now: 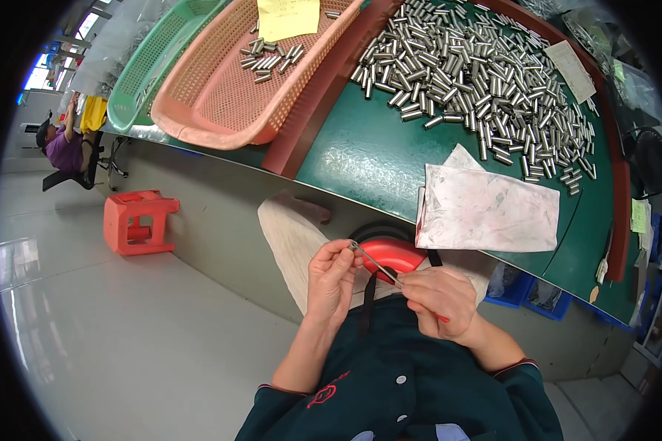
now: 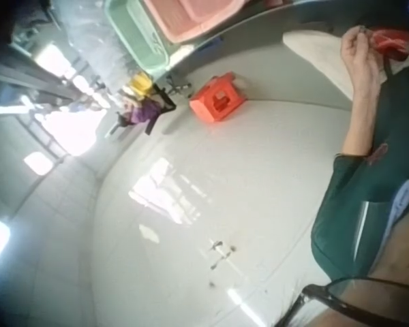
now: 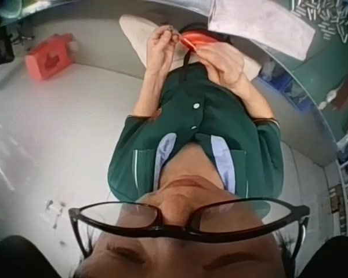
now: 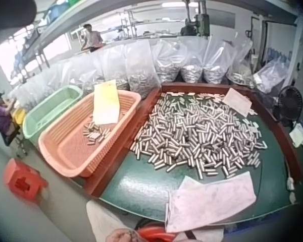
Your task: Inspecting or cleaning the interior of small cylindrical metal components using a thin metal probe.
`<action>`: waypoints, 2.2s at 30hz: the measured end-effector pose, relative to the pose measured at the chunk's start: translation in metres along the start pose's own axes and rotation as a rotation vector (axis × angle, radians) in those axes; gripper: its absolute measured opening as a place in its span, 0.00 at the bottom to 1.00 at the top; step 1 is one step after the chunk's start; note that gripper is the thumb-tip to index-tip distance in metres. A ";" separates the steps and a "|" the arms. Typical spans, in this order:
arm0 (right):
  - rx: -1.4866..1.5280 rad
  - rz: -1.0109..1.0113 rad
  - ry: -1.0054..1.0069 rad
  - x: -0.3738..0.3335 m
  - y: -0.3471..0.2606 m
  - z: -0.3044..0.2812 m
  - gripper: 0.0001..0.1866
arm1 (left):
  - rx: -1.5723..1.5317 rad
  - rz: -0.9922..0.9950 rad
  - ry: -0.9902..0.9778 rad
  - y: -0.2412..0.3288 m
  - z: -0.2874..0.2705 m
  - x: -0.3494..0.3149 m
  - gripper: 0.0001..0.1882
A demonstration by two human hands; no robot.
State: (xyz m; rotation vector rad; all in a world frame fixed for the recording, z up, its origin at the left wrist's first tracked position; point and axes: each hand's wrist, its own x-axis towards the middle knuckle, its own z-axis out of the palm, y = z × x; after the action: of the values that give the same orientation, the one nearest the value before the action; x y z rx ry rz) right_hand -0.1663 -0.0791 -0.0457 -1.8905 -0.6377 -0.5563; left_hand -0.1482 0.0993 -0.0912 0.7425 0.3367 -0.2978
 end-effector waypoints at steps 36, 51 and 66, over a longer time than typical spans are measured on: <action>-0.065 -0.009 0.072 0.008 -0.004 -0.006 0.15 | 0.565 0.313 0.000 -0.003 0.010 -0.009 0.09; 0.068 -0.035 0.068 0.003 -0.009 0.001 0.14 | 0.486 0.417 0.044 0.001 0.011 -0.008 0.10; 0.089 -0.055 0.089 0.008 -0.008 -0.003 0.14 | 0.738 0.647 0.036 0.004 0.021 -0.003 0.09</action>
State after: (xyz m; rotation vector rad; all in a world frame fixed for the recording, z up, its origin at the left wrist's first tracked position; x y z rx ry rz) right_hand -0.1657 -0.0782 -0.0342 -1.7594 -0.6474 -0.6346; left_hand -0.1452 0.0881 -0.0731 1.5328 -0.0077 0.2287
